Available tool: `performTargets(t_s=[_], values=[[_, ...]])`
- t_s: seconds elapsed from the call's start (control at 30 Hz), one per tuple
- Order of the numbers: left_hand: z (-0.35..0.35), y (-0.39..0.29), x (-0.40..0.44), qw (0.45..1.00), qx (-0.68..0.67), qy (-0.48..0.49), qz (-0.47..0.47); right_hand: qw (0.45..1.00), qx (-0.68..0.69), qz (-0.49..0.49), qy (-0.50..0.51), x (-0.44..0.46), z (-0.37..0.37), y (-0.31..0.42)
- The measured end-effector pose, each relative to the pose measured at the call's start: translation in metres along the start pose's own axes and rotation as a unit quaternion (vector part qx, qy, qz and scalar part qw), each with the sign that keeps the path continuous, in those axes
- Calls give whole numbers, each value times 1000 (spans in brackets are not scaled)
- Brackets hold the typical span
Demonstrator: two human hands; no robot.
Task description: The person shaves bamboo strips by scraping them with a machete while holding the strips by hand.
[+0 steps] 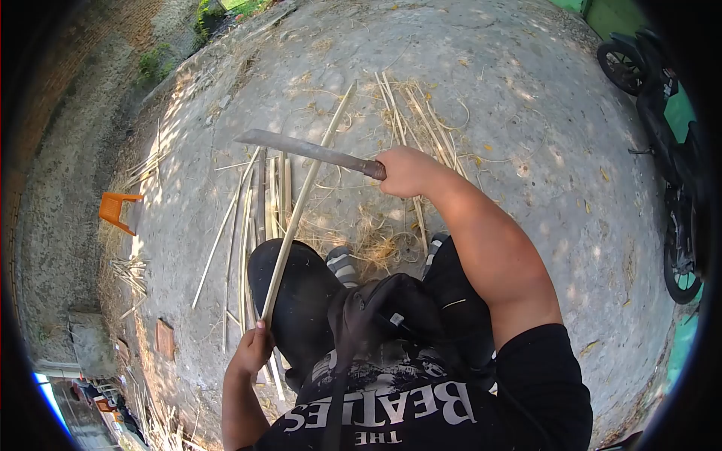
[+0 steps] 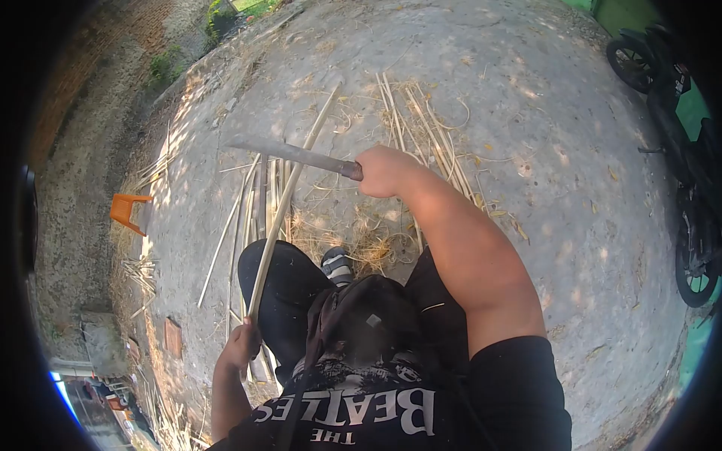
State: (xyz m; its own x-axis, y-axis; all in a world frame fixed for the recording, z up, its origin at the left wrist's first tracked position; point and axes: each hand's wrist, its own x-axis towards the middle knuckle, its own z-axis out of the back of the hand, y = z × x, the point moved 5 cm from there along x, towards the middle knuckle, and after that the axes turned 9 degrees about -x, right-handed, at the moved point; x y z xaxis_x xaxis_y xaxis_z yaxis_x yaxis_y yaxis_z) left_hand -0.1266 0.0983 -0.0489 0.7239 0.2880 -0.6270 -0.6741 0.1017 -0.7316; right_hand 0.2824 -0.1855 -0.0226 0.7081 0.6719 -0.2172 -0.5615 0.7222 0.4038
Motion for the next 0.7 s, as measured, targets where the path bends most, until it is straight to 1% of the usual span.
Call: performTargets(t_s=[0.07,0.17,0.27,0.33,0.37,0.47,0.57,0.67,0.7], values=[[-1,4,2,1000,8,7,-6,997,-20,80,-1,-11,-8,22],[-2,4,3,1000,18,-12,-20,982,-96,159,36,-21,-20,59],[0,8,1,999,17,-36,-33,963,-135,233,3,-17,-33,79],[0,16,1,998,4,-43,-55,981,-84,172,23,1,-33,54],[0,17,-1,998,5,-44,-36,988,-61,141,32,8,-30,40],[0,7,-2,999,8,-44,-9,983,-138,80,95,16,-22,21],[-1,8,3,999,12,-37,-17,995,-57,73,32,6,-30,31],[-3,8,3,997,36,-51,-44,991,-76,90,63,-16,-22,60],[-8,1,1,995,50,-64,-57,986,-97,116,63,-20,-26,68]])
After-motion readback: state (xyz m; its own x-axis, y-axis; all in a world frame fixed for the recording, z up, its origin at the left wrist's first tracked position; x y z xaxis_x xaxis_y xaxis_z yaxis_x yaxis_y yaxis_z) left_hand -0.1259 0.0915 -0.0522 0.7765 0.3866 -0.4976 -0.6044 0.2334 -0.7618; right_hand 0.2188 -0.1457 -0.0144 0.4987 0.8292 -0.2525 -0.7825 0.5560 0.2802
